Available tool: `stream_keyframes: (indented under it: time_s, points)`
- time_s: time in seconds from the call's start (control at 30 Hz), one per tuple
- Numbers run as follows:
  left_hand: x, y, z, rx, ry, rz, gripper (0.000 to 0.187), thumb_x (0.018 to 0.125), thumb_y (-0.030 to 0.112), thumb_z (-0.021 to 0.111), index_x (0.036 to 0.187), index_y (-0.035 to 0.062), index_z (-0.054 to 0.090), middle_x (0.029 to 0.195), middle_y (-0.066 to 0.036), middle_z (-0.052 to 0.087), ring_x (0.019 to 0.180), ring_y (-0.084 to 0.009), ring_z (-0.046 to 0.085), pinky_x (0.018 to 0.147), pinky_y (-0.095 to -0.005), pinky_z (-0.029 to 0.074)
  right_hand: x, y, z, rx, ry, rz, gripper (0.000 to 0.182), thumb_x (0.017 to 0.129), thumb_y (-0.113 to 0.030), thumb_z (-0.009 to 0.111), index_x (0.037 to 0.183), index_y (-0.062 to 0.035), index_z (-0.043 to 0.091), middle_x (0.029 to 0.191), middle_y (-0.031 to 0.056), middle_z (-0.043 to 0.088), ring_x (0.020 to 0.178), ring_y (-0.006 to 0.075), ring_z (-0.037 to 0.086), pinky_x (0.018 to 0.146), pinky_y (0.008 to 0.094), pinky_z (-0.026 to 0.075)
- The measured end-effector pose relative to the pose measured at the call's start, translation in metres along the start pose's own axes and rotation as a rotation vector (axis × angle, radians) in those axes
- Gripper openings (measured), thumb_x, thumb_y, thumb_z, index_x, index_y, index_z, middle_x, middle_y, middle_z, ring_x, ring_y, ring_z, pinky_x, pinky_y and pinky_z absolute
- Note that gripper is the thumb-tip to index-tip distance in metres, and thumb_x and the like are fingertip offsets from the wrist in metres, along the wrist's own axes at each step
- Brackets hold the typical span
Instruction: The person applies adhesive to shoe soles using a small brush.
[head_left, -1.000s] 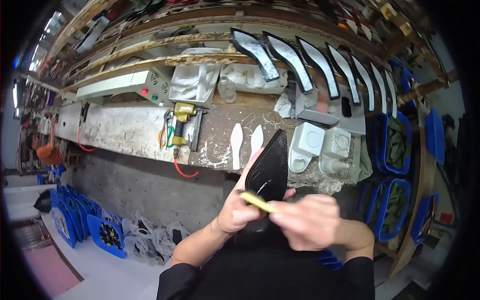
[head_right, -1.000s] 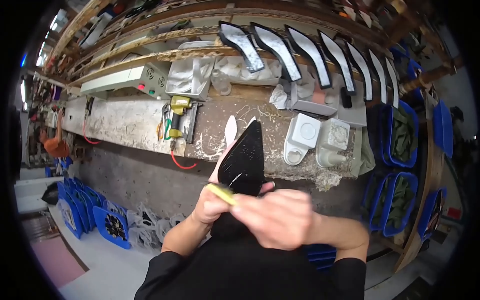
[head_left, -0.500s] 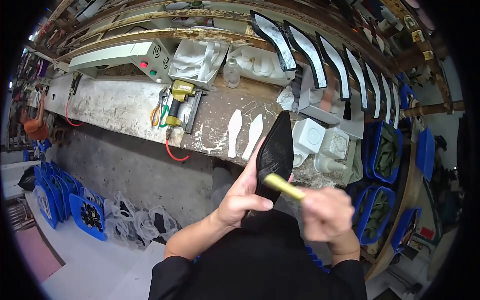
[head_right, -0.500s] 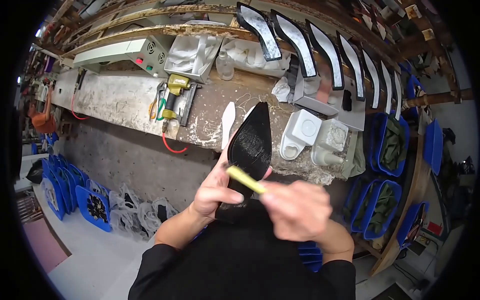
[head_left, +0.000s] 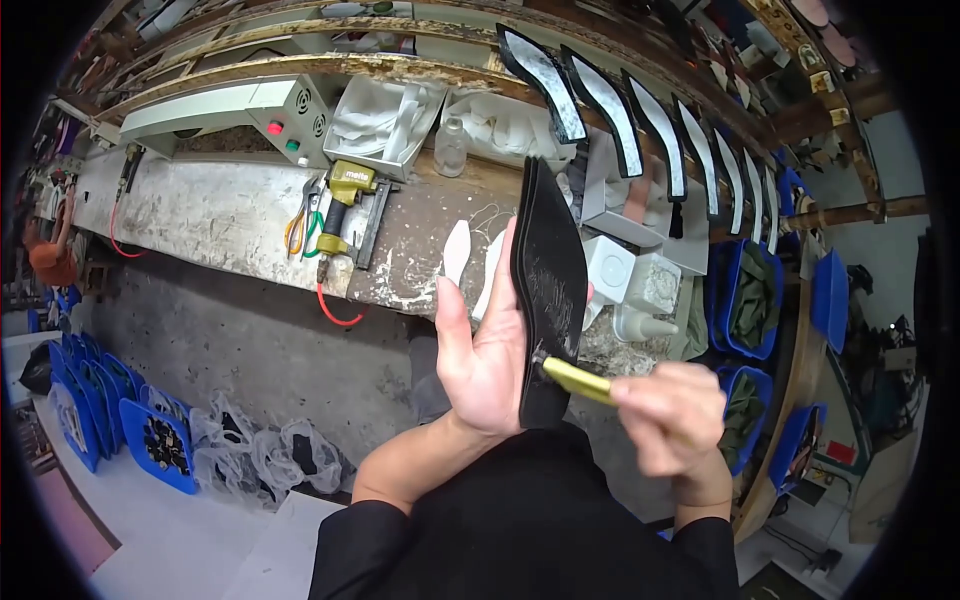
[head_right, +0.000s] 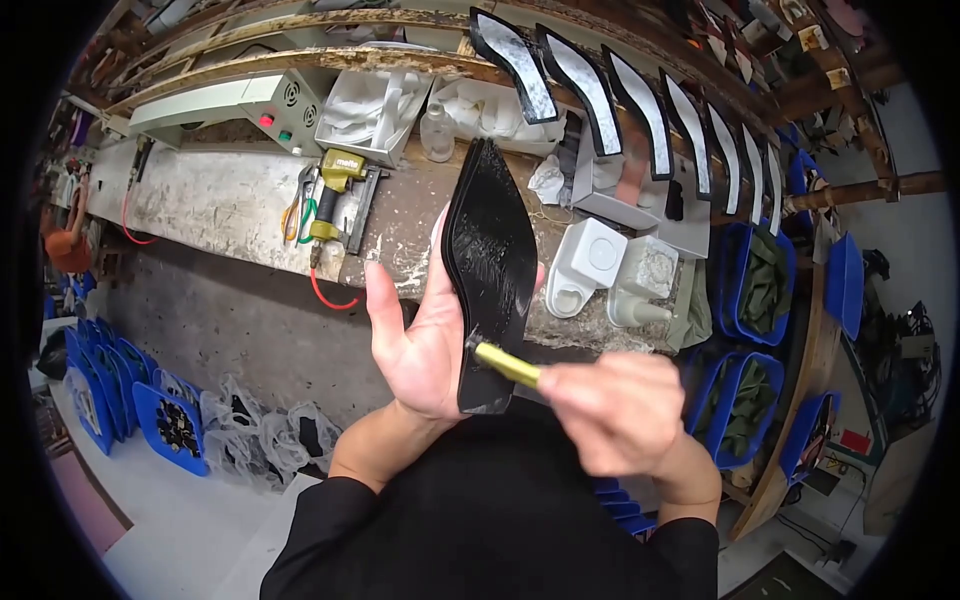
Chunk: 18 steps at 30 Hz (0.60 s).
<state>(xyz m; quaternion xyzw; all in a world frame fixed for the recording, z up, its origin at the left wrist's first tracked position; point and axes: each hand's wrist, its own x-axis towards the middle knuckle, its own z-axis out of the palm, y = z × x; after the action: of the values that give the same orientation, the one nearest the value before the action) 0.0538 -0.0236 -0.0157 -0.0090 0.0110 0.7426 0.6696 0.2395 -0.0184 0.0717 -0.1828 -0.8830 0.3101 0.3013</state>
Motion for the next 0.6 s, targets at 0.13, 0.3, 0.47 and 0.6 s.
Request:
stream_keyframes:
  time_s: [0.13,0.3,0.47,0.6]
  points:
    - [0.008,0.008,-0.004,-0.177,-0.022,0.037,0.081,0.103,0.071,0.031,0.162,0.0157,0.035,0.164,-0.01,0.042,0.146,-0.0222,0.047,0.124,-0.0454,0.034,0.008,-0.003,0.0,-0.039,-0.064,-0.066,0.026,0.08,0.004,0.07,0.105,-0.0043,0.075,0.103,0.013,0.08,0.054,0.0116,0.052,0.051,0.0236,0.042]
    - [0.009,0.012,-0.009,-0.352,-0.055,0.039,0.071,0.104,0.066,0.037,0.151,0.0158,0.054,0.152,-0.011,0.056,0.139,-0.0243,0.056,0.122,-0.0466,0.038,0.013,-0.009,-0.002,-0.097,-0.133,-0.137,0.024,0.083,0.002,0.068,0.106,-0.0048,0.075,0.104,0.0126,0.08,0.054,0.0112,0.053,0.052,0.0238,0.042]
    - [0.01,0.023,-0.017,-0.406,-0.08,0.046,0.064,0.104,0.061,0.042,0.142,0.0141,0.064,0.145,-0.013,0.063,0.135,-0.0265,0.06,0.122,-0.0479,0.039,0.023,0.004,-0.003,-0.082,-0.133,-0.202,0.021,0.087,0.0,0.068,0.106,-0.0059,0.076,0.105,0.0117,0.08,0.056,0.0105,0.054,0.054,0.0233,0.043]
    - [0.019,0.031,-0.013,-0.415,-0.12,0.034,0.06,0.104,0.056,0.044,0.139,0.0124,0.065,0.143,-0.014,0.064,0.134,-0.0277,0.06,0.123,-0.0492,0.038,0.033,0.015,-0.011,-0.059,-0.07,-0.253,0.015,0.091,-0.004,0.07,0.104,-0.0078,0.077,0.107,0.0103,0.08,0.06,0.0096,0.057,0.057,0.0221,0.044]
